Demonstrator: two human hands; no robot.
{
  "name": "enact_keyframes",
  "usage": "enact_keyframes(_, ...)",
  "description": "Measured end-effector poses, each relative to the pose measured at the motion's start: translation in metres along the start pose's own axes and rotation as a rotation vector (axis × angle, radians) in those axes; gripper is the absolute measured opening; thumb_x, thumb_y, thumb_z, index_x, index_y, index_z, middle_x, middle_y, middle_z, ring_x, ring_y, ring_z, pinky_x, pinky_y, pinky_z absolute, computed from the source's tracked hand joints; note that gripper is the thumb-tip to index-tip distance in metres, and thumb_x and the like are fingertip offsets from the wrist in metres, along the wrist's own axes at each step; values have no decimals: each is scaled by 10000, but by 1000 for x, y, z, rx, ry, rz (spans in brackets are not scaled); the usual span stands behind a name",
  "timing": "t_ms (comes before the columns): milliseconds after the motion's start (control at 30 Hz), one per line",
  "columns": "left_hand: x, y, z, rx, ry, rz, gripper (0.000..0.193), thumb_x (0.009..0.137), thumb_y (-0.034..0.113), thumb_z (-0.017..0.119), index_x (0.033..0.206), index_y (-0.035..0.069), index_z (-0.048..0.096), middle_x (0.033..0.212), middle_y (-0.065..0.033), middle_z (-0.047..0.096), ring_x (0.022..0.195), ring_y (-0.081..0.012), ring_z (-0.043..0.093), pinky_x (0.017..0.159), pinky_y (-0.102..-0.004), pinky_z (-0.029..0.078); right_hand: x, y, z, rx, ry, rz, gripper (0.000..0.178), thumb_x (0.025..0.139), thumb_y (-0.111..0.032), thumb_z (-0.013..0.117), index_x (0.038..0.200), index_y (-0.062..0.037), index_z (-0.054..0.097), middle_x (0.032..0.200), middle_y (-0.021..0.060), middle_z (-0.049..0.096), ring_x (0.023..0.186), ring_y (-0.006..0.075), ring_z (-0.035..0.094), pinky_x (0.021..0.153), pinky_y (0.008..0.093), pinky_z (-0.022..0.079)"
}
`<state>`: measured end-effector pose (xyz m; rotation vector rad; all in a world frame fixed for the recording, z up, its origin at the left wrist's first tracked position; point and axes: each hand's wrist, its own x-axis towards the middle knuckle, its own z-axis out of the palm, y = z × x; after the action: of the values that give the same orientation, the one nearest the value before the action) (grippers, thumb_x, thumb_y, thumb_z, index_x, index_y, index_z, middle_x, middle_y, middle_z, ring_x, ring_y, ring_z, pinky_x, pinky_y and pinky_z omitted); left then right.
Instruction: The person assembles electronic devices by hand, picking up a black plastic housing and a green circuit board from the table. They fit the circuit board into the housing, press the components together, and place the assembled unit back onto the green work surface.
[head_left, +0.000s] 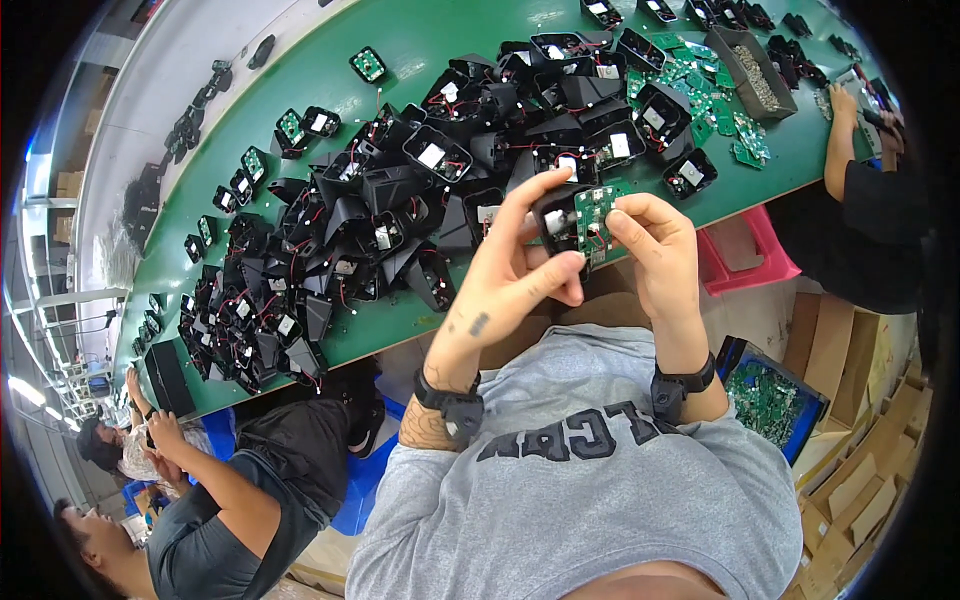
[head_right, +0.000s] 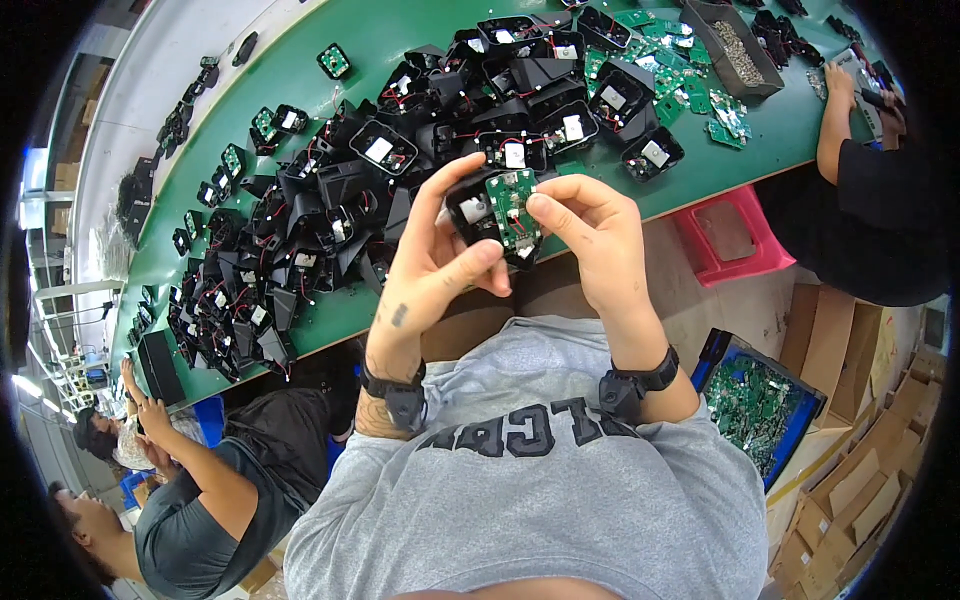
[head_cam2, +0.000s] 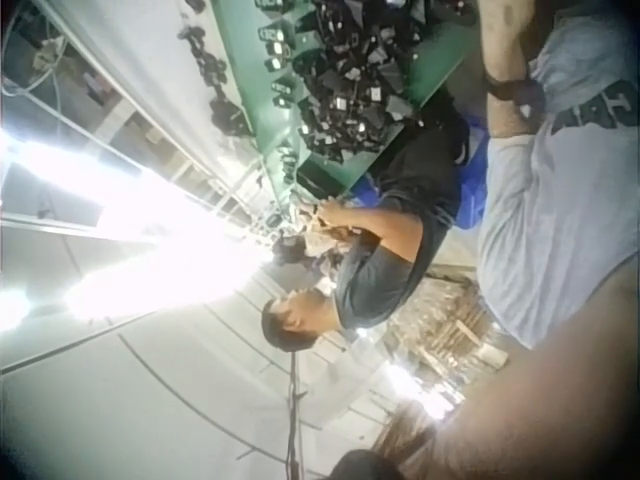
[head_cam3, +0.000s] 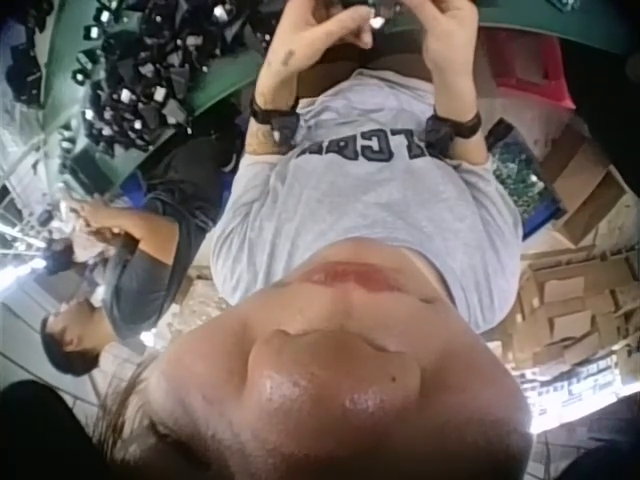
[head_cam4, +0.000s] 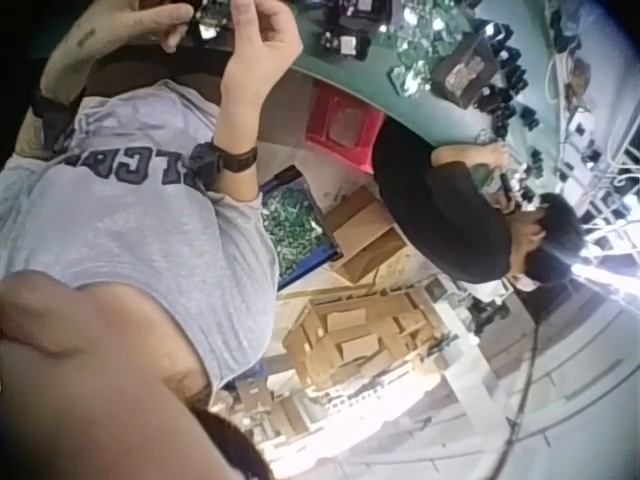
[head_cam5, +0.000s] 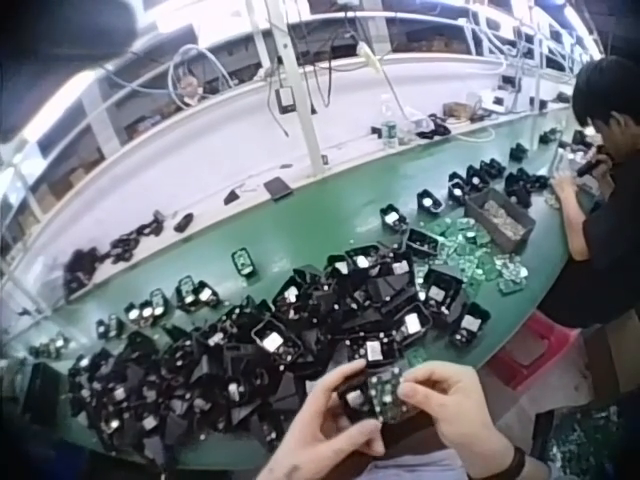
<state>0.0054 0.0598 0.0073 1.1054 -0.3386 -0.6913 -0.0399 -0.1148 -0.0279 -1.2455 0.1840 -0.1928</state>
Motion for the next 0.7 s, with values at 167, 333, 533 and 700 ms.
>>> enact_keyframes(167,1,0,-10,175,9,8,510,833,-35,556,1300,97,400,1013,-91,562,674,-92,586,580,-237,531,2,-1,-7,323,-118,174,124,849,-93,648,926,3,632,849,35,640,744,80,587,660,219,470)
enact_keyframes(333,8,-9,3,461,207,117,458,849,-8,495,1283,133,453,925,-45,594,649,-82,575,492,-228,473,0,-6,-4,61,-127,72,152,818,-51,671,948,0,611,813,42,643,715,90,603,648,230,494)
enact_keyframes(533,2,-9,13,22,152,-1,525,840,32,476,1348,116,368,859,-43,549,598,-73,513,496,-191,416,-6,-21,14,-91,55,-35,198,741,35,719,883,-9,588,786,44,643,697,82,610,620,190,490)
enact_keyframes(700,-1,-10,18,160,132,64,595,853,27,531,1388,127,288,1037,-58,529,796,-66,521,665,-188,444,-10,-29,18,-271,65,-46,155,756,-25,729,839,-7,600,753,34,644,698,76,622,641,200,496)
